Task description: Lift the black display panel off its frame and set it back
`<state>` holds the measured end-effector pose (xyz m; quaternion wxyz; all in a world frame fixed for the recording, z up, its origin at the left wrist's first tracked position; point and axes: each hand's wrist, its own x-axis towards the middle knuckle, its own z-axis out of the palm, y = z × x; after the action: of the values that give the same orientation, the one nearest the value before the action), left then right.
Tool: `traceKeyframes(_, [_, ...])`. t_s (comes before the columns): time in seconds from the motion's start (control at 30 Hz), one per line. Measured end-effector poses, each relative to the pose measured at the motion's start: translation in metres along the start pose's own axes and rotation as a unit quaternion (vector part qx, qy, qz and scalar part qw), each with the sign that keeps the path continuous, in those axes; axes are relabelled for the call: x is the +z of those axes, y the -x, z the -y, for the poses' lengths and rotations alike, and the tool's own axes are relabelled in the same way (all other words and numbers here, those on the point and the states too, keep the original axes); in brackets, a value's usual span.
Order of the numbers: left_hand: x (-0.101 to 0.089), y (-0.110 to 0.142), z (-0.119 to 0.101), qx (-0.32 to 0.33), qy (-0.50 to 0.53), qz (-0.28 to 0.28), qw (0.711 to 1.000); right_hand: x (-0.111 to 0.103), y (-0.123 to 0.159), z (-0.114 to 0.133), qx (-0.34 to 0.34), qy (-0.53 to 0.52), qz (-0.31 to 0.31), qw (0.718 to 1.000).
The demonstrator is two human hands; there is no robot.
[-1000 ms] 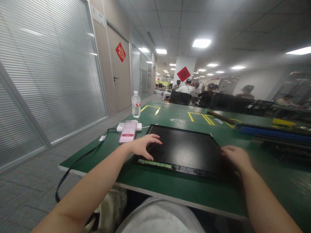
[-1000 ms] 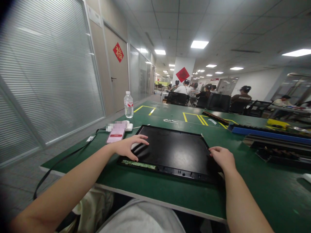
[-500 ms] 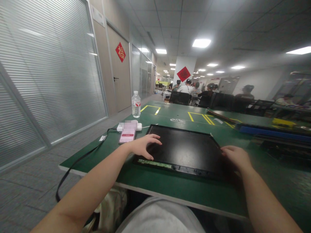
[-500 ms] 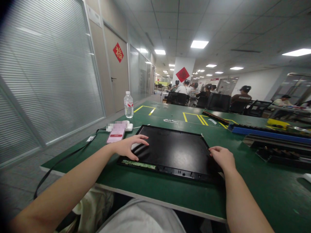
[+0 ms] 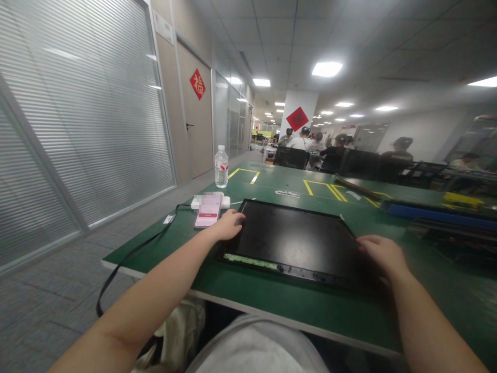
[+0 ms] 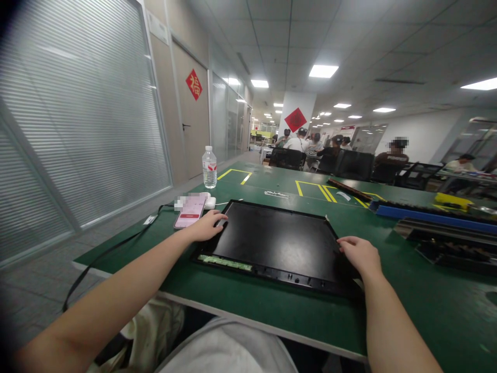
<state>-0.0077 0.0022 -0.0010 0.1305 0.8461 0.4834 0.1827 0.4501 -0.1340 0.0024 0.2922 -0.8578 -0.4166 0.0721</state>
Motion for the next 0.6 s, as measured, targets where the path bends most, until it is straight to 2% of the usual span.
traceKeyframes(0.23, [0.0008, -0.0030, 0.0034, 0.004, 0.047, -0.020, 0.999, 0.0028, -0.0013, -0.0026, 0.002, -0.018, -0.001, 1.000])
traceKeyframes(0.5, [0.0033, -0.0045, 0.0034, -0.006, 0.017, -0.031, 0.999, 0.0005, 0.0014, -0.0029, 0.010, -0.036, -0.011, 0.999])
traceKeyframes(0.6, [0.0027, -0.0032, 0.0018, -0.001, 0.025, -0.029, 0.999, -0.0013, -0.0017, -0.0096, 0.029, -0.036, -0.035, 0.998])
